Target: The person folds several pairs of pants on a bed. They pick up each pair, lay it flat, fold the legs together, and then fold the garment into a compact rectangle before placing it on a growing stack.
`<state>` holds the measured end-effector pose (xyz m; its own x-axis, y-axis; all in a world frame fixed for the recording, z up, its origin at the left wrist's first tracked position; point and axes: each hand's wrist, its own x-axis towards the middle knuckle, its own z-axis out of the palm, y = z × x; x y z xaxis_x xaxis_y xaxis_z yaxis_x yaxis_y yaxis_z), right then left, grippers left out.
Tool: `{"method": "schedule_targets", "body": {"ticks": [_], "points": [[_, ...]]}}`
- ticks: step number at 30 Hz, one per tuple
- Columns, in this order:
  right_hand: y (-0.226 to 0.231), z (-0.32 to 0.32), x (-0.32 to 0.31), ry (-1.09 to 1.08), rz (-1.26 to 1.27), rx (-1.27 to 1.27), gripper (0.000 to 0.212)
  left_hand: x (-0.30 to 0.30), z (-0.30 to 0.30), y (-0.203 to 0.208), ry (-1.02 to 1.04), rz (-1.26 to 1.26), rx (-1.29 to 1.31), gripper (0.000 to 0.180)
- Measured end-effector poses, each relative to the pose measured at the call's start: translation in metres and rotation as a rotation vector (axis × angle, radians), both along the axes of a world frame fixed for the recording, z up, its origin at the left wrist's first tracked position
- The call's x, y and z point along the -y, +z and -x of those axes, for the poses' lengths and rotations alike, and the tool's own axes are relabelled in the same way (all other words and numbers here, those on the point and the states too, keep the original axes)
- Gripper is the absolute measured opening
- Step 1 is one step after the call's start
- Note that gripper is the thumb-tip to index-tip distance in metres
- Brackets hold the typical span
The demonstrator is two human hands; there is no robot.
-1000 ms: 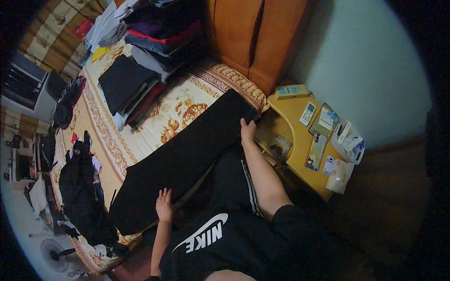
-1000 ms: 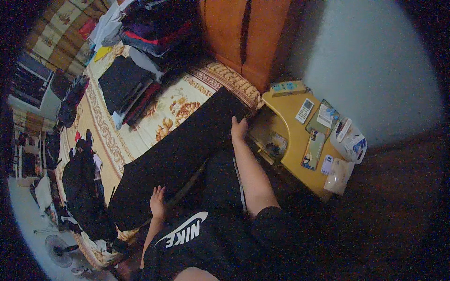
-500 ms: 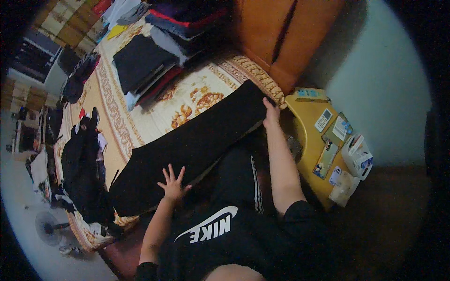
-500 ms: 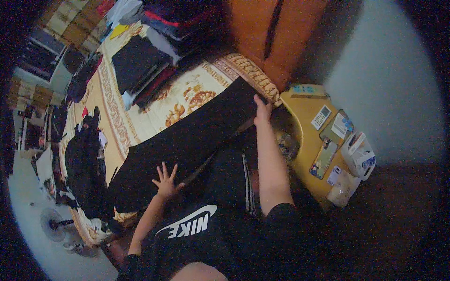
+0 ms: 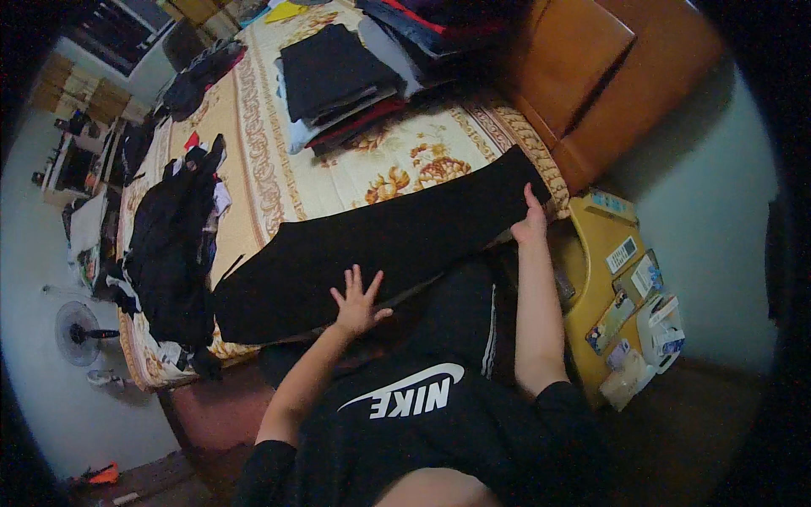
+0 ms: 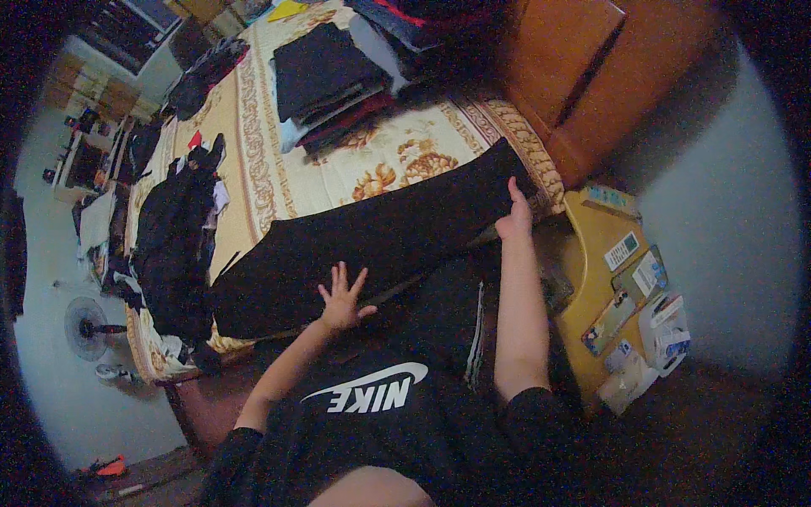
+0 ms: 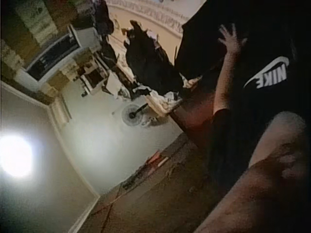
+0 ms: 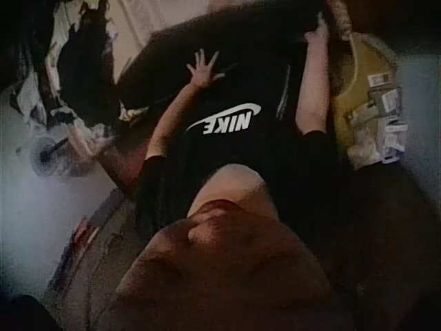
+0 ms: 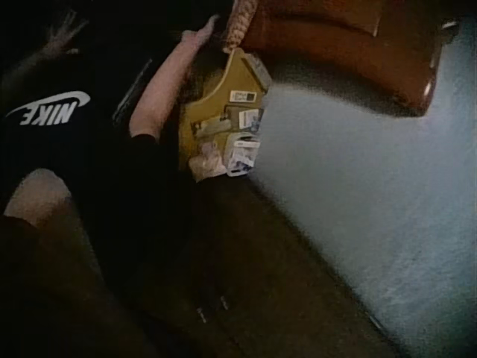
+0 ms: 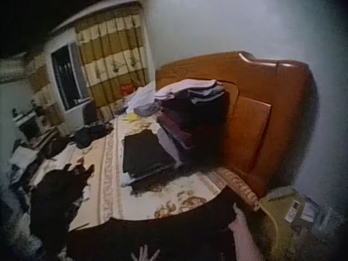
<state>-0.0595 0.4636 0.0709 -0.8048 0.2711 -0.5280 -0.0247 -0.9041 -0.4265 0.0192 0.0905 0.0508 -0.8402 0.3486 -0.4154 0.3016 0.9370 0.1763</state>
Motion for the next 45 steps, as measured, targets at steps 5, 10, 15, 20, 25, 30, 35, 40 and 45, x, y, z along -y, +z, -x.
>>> {"method": "schedule_targets", "body": {"ticks": [5,10,15,20,25,30,35,40,45], "points": [[0.069,0.000,0.086,0.005,-0.536,-0.135,0.052,0.009,-0.020,-0.013,0.460,-1.009,0.259,0.068],[0.071,-0.022,0.217,0.350,-1.585,-0.362,0.051,0.025,-0.001,0.048,1.005,-1.811,0.785,0.079],[0.014,-0.042,0.292,0.751,-2.182,-0.644,0.057,0.048,0.030,0.076,1.156,-1.782,0.711,0.102],[-0.029,-0.057,0.308,0.982,-2.172,-0.707,0.056,0.068,0.042,0.022,1.271,-1.088,0.435,0.083],[0.009,-0.055,0.253,1.030,-2.061,-0.605,0.046,0.069,0.042,0.007,1.129,-1.281,0.217,0.060],[-0.030,-0.018,0.204,0.417,-1.927,0.060,0.053,0.088,0.052,-0.022,1.171,-0.999,0.077,0.055],[-0.048,-0.002,0.212,0.597,-1.862,0.266,0.061,0.076,0.053,-0.021,1.079,-0.762,-0.089,0.064],[-0.064,0.001,0.195,0.638,-1.835,0.121,0.050,0.064,0.038,-0.020,0.891,-0.641,-0.314,0.062],[-0.066,0.012,0.179,0.657,-1.723,0.039,0.039,0.080,0.046,-0.047,0.713,-0.866,-0.368,0.065]]}}
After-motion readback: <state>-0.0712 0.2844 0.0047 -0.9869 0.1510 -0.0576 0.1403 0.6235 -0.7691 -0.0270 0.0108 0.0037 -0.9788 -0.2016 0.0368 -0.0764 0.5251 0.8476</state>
